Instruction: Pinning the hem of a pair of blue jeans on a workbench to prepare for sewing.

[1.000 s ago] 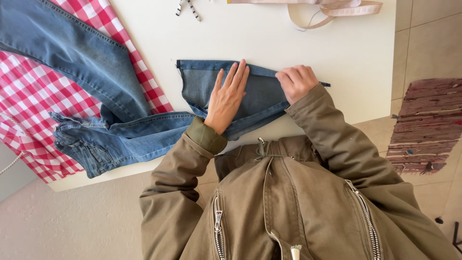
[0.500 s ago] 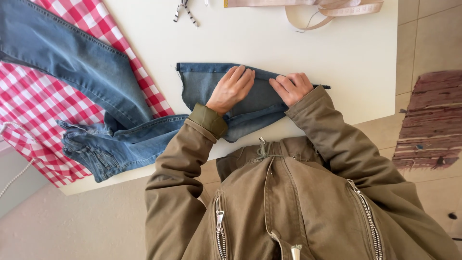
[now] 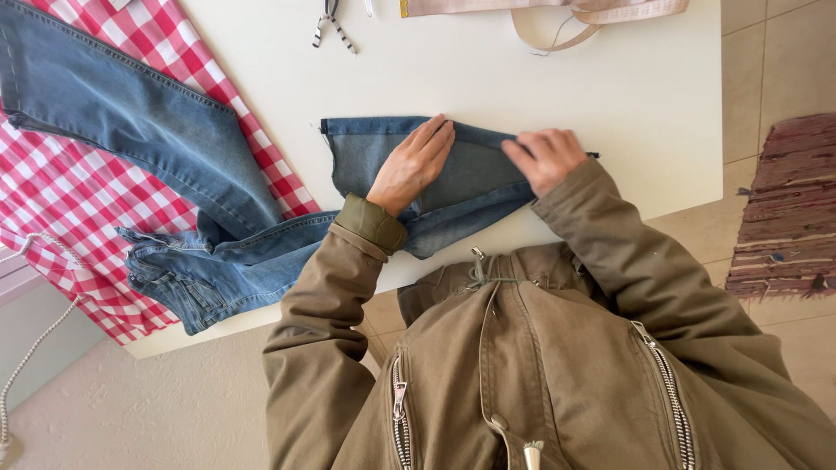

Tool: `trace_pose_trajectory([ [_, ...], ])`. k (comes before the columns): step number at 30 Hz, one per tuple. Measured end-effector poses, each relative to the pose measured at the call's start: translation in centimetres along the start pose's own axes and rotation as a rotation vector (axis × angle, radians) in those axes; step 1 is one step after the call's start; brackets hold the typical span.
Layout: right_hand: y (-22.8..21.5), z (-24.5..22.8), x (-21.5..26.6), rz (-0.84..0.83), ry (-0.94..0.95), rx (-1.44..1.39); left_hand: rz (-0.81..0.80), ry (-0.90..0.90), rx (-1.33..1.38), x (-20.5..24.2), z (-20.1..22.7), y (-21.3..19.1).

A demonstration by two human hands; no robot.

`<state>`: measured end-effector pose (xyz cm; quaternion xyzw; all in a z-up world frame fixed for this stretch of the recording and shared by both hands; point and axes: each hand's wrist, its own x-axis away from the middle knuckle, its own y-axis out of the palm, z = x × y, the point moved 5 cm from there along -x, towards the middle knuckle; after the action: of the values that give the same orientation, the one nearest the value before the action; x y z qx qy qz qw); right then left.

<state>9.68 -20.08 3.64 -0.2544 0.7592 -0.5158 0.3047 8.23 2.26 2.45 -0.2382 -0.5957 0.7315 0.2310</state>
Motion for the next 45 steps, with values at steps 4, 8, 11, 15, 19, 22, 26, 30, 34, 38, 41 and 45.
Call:
trace_pose_trajectory([
  [4,1.0,2.8,3.4,-0.089,0.184,-0.007,0.001,-0.030,0.045,0.0,-0.6,-2.2],
  [8,-0.7,2.1,3.7,0.079,0.174,0.049,0.012,-0.171,0.166,3.0,-2.9,-4.3],
  [11,-1.3,-0.2,2.2,0.126,0.065,-0.027,0.113,-0.422,0.194,5.2,-4.8,-6.9],
  [15,-0.6,-3.1,-0.9,0.146,-0.025,-0.037,0.269,-0.786,0.199,8.9,-7.6,-7.2],
  [19,-0.5,-3.6,-4.5,0.142,0.020,0.007,0.240,-0.948,0.385,10.5,-10.2,-2.8],
  [22,2.2,-1.3,-3.3,0.066,0.075,0.026,0.193,-0.998,0.477,12.1,-12.5,0.9],
  [26,2.9,3.1,1.3,-0.277,0.345,0.021,0.286,-0.980,0.797,11.8,-12.6,0.6],
  [30,-0.6,4.3,5.1,-0.122,0.457,0.092,0.251,-1.150,1.082,13.0,-12.2,2.1],
  [34,-0.6,-3.5,1.0,-0.052,0.092,-0.293,-0.089,-1.103,1.036,12.8,-10.4,0.9],
  [38,3.5,-10.9,-1.5,-0.211,-0.202,-0.543,-0.419,-0.984,1.025,16.1,-9.4,2.8],
  [41,1.9,-13.4,-2.5,-0.203,-0.403,-0.499,-0.186,-0.957,1.067,17.4,-9.5,-0.7],
  [45,-8.3,-14.7,-5.0,0.192,-0.673,-0.532,0.411,-1.177,1.378,18.5,-5.1,-12.2],
])
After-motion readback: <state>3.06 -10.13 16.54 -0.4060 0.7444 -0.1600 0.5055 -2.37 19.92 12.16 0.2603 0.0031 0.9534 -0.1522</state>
